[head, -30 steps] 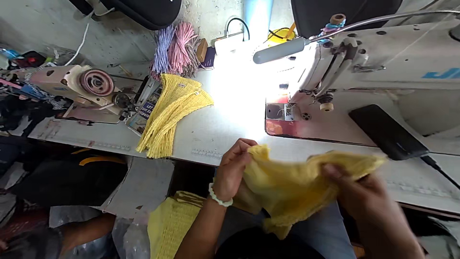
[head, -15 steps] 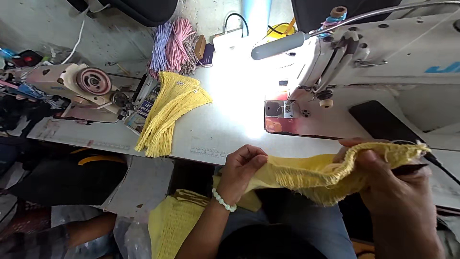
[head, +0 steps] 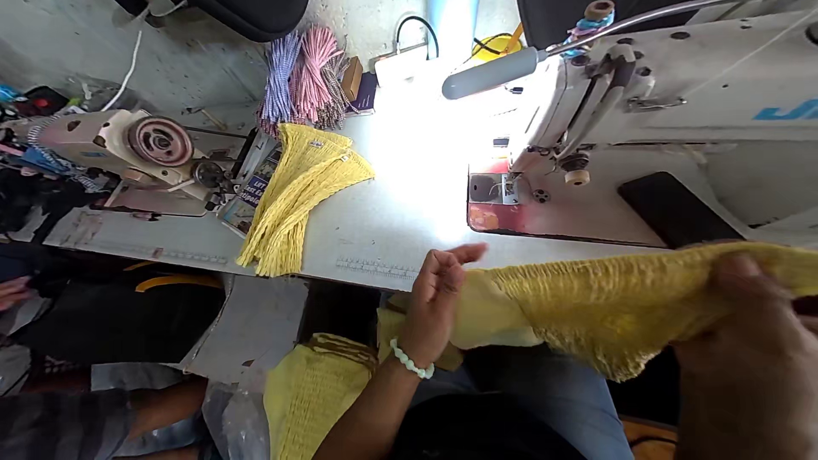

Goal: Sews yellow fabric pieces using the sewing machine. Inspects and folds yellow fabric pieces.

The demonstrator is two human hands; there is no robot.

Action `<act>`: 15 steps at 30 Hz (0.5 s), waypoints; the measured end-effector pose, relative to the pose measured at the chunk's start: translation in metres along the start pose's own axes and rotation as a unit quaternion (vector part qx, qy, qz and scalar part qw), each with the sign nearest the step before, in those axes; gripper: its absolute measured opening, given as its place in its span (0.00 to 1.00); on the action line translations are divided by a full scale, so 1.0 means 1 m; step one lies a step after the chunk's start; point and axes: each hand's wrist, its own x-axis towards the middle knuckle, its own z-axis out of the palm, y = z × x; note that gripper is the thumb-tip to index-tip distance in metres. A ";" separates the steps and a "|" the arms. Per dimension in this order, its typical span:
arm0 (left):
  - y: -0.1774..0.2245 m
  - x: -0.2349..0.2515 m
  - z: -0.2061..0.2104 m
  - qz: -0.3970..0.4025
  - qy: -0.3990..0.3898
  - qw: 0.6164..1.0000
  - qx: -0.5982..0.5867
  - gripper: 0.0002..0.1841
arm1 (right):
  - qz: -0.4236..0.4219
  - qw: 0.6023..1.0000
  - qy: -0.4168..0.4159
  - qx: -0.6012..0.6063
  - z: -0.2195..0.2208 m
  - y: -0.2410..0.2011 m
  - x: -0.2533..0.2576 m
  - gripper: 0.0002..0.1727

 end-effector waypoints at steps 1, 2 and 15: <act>0.000 0.000 0.003 0.022 -0.017 1.000 -0.010 0.12 | -0.007 1.000 -0.009 -0.001 0.008 -0.001 -0.003 0.07; 0.001 0.000 0.005 0.037 -0.036 0.998 -0.021 0.10 | -0.012 1.000 -0.014 -0.002 0.013 -0.001 -0.004 0.08; 0.012 -0.009 -0.006 0.032 0.007 0.998 0.061 0.07 | 0.008 0.999 0.042 -0.007 -0.016 0.015 0.009 0.04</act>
